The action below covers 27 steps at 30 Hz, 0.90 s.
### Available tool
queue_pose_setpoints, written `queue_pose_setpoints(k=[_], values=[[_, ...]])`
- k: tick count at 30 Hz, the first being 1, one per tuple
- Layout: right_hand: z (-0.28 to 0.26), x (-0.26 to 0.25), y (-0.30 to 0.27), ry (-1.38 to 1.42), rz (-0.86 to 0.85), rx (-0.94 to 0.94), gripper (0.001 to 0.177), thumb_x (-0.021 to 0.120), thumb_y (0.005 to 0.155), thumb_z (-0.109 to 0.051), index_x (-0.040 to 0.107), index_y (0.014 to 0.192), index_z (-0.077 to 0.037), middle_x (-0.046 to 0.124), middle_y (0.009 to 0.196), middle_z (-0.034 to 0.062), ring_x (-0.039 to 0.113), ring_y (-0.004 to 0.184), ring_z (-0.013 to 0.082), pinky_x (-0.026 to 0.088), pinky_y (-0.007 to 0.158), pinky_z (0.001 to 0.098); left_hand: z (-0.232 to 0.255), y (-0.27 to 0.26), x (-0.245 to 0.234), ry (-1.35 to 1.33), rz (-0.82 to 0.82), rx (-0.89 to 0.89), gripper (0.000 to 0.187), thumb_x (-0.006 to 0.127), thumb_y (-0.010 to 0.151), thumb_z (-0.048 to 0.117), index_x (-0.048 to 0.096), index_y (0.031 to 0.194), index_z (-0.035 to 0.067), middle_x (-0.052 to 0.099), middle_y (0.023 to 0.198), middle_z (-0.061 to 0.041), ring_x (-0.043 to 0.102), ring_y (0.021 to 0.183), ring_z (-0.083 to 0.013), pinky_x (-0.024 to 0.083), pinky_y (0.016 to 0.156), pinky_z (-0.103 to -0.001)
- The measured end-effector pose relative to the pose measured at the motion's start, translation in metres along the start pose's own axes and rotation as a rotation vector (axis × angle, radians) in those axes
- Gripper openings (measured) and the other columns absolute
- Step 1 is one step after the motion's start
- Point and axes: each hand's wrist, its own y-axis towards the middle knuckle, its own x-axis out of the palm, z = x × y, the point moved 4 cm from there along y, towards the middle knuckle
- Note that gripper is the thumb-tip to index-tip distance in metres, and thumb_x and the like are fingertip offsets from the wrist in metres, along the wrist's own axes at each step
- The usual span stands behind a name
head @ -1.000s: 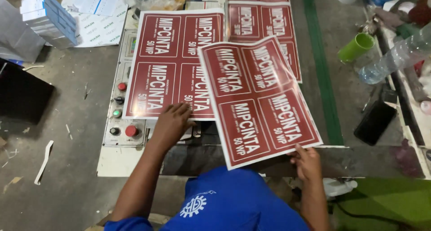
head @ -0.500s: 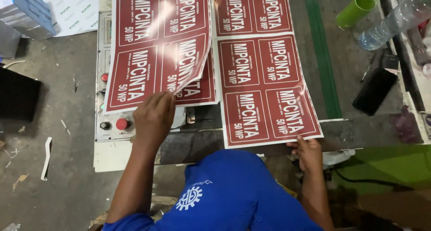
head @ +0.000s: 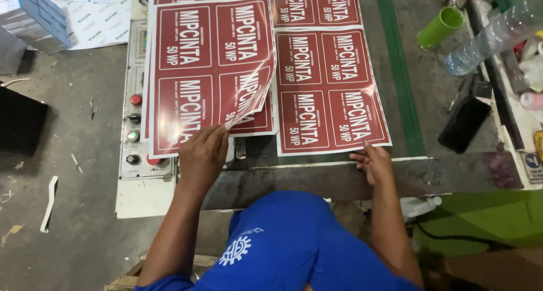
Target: The person stands at a workbench and repeatedly picks up printed sheets from a stack, separates them, and places them onto a separate pile. The sheets feature red and white branding text. The person handles the sheets by hand throughout the process.
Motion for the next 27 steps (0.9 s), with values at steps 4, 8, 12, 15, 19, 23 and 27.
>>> queue_pose_setpoints(k=[4, 8, 12, 15, 19, 23, 27], values=[[-0.004, 0.008, -0.019, -0.033, 0.067, 0.05, 0.035, 0.064, 0.101, -0.033, 0.061, 0.122, -0.005, 0.076, 0.101, 0.0118, 0.072, 0.078, 0.0178, 0.05, 0.057, 0.0286, 0.002, -0.008, 0.01, -0.091, 0.002, 0.066, 0.014, 0.074, 0.094, 0.008, 0.075, 0.105, 0.0, 0.077, 0.106, -0.016, 0.075, 0.093, -0.0292, 0.061, 0.077, -0.039], [0.018, 0.027, -0.027, -0.009, -0.065, 0.03, 0.04, 0.06, 0.1, -0.028, 0.062, 0.133, -0.006, 0.077, 0.107, 0.0129, 0.071, 0.078, 0.0171, 0.05, 0.055, 0.0279, 0.018, -0.021, 0.048, -0.225, -0.074, 0.181, 0.016, 0.073, 0.094, 0.011, 0.075, 0.106, 0.001, 0.076, 0.11, -0.017, 0.075, 0.098, -0.0299, 0.061, 0.081, -0.04], [-0.005, 0.1, -0.061, -0.161, -0.254, -0.047, 0.041, 0.061, 0.1, -0.025, 0.061, 0.136, -0.005, 0.077, 0.112, 0.0148, 0.073, 0.081, 0.0189, 0.051, 0.058, 0.0272, 0.062, -0.028, 0.072, -0.253, -0.17, 0.239, 0.02, 0.071, 0.093, 0.013, 0.073, 0.109, 0.001, 0.074, 0.116, -0.017, 0.073, 0.106, -0.031, 0.058, 0.087, -0.043], [-0.016, 0.14, -0.076, -0.112, -0.646, -0.126, 0.041, 0.061, 0.099, -0.026, 0.058, 0.133, -0.003, 0.076, 0.12, 0.0101, 0.075, 0.089, 0.0174, 0.053, 0.06, 0.0259, 0.083, -0.032, 0.083, -0.227, -0.21, 0.327, 0.027, 0.069, 0.089, 0.017, 0.071, 0.111, 0.001, 0.072, 0.119, -0.016, 0.07, 0.111, -0.0325, 0.053, 0.095, -0.047], [-0.03, 0.14, -0.077, 0.095, -0.524, -0.054, 0.035, 0.062, 0.1, -0.024, 0.057, 0.129, -0.005, 0.074, 0.101, 0.0107, 0.075, 0.08, 0.0179, 0.05, 0.053, 0.0264, 0.076, -0.028, 0.076, -0.244, -0.199, 0.332, 0.031, 0.071, 0.093, 0.026, 0.07, 0.112, 0.001, 0.07, 0.121, -0.018, 0.067, 0.115, -0.0335, 0.049, 0.101, -0.049], [-0.015, 0.087, -0.06, 0.136, -0.317, -0.118, 0.026, 0.067, 0.102, -0.018, 0.065, 0.121, -0.001, 0.074, 0.097, 0.0103, 0.073, 0.076, 0.0157, 0.049, 0.051, 0.0261, 0.008, -0.03, 0.094, -0.188, -0.23, 0.146, 0.031, 0.071, 0.1, 0.033, 0.072, 0.119, 0.008, 0.069, 0.132, -0.011, 0.062, 0.127, -0.0287, 0.046, 0.113, -0.047], [-0.004, 0.028, -0.049, 0.172, -0.122, -0.156, 0.021, 0.068, 0.1, -0.016, 0.061, 0.116, -0.004, 0.075, 0.097, 0.0097, 0.072, 0.074, 0.0164, 0.047, 0.05, 0.0266, -0.024, -0.011, 0.064, -0.02, -0.255, 0.13, 0.044, 0.07, 0.095, 0.039, 0.071, 0.124, 0.006, 0.066, 0.136, -0.015, 0.057, 0.131, -0.0312, 0.042, 0.112, -0.049]])
